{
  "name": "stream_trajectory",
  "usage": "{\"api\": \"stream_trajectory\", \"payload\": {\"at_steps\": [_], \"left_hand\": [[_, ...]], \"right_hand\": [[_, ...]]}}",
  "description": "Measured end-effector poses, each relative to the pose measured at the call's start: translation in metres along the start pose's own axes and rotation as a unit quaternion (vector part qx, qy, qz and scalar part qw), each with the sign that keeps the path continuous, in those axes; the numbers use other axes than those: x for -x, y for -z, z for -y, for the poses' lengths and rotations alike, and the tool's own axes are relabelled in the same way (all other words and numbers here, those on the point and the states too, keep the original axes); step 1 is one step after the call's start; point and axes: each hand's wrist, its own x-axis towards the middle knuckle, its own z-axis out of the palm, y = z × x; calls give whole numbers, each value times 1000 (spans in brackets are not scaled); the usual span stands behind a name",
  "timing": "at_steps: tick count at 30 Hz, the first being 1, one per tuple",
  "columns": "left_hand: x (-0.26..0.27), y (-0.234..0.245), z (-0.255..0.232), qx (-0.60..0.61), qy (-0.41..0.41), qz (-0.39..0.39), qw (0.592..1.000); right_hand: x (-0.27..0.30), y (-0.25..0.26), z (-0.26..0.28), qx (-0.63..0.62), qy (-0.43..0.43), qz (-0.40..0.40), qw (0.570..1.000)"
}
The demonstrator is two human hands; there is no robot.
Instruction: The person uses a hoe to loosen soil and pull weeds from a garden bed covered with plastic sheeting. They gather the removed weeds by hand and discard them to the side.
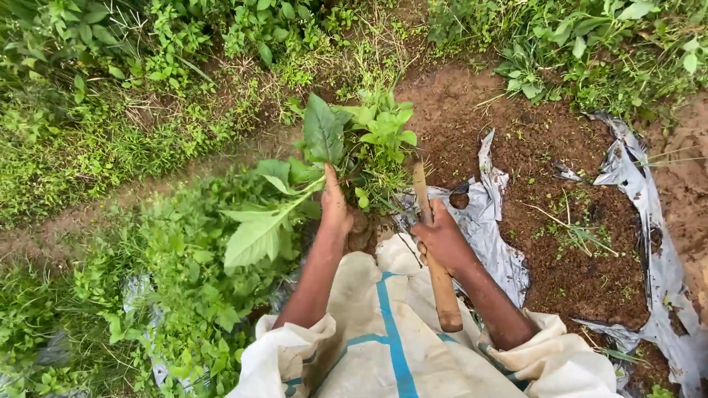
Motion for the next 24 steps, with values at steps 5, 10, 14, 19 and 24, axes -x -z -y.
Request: {"api": "stream_trajectory", "payload": {"at_steps": [5, 10, 14, 19, 24], "left_hand": [[-83, -14, 3, -37, 15, 7, 999], [-123, -52, -38, -42, 12, 55, 998], [-234, -80, -27, -80, 22, 71, 994], [-267, -155, -99, -172, 17, 97, 980], [-284, -215, -173, -273, 21, 180, 945]], "right_hand": [[-33, 6, 42, 5, -21, -5, 1000], [-97, 20, 43, -1, -13, -36, 999], [-119, 19, 104, -56, -18, -75, 995], [-166, 25, 162, -97, -7, -159, 982], [-208, 28, 220, -147, 10, -230, 962]]}}
